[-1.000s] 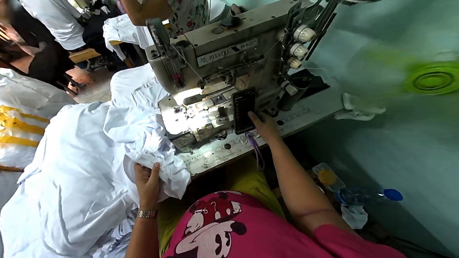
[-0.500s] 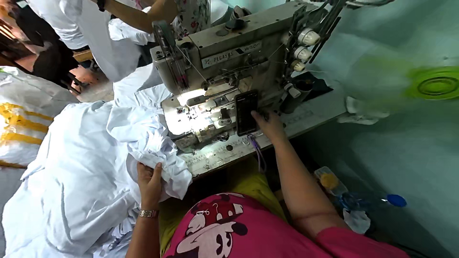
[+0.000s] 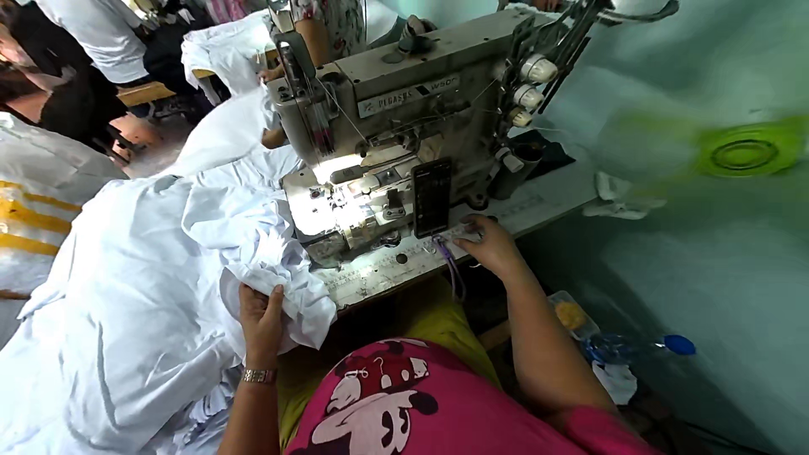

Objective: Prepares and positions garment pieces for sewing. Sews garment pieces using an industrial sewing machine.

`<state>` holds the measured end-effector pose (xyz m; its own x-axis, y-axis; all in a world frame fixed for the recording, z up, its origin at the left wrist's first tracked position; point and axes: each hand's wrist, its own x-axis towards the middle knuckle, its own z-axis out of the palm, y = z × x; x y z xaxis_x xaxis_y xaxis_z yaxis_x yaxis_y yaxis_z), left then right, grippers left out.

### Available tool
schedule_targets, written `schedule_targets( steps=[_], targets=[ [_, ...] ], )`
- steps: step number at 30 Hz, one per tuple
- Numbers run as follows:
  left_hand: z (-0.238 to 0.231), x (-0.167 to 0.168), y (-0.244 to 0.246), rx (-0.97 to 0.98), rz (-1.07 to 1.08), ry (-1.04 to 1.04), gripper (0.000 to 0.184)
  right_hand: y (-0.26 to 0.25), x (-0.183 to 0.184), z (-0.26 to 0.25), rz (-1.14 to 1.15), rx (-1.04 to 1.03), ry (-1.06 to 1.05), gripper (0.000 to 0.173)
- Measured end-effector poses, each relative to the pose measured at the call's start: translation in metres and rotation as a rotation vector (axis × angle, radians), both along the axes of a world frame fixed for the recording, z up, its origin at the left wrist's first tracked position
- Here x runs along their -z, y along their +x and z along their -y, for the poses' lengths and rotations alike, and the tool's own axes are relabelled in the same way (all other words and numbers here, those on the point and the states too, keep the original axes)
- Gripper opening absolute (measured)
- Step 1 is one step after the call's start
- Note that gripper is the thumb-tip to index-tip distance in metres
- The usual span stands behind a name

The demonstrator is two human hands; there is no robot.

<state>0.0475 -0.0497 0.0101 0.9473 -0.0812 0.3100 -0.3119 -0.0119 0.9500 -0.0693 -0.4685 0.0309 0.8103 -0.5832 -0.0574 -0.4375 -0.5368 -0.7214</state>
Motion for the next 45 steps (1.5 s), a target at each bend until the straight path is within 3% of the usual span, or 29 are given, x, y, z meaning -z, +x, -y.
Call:
schedule_targets(
  steps=[6, 12, 22, 29, 42, 45],
  targets=[
    [-0.001, 0.002, 0.000, 0.019, 0.009, -0.008, 0.058, 0.018, -0.002, -0.018, 0.201, 0.027, -0.021, 0.048],
    [0.001, 0.001, 0.000, -0.004, 0.008, 0.017, 0.059, 0.031, 0.021, -0.020, 0.406, 0.087, 0.171, 0.051],
    [0.001, 0.000, 0.000, -0.008, 0.011, 0.023, 0.058, 0.032, 0.022, -0.022, 0.416, 0.103, 0.183, 0.043],
    [0.003, -0.002, -0.001, -0.029, 0.006, -0.015, 0.045, 0.033, 0.023, -0.022, 0.401, 0.117, 0.186, 0.042],
    [0.001, 0.000, 0.000, -0.025, 0.002, 0.010, 0.053, 0.035, 0.020, -0.020, 0.376, 0.109, 0.192, 0.044],
    [0.001, -0.001, -0.003, -0.051, -0.005, -0.032, 0.050, 0.030, 0.025, -0.024, 0.489, 0.189, 0.199, 0.037]
  ],
)
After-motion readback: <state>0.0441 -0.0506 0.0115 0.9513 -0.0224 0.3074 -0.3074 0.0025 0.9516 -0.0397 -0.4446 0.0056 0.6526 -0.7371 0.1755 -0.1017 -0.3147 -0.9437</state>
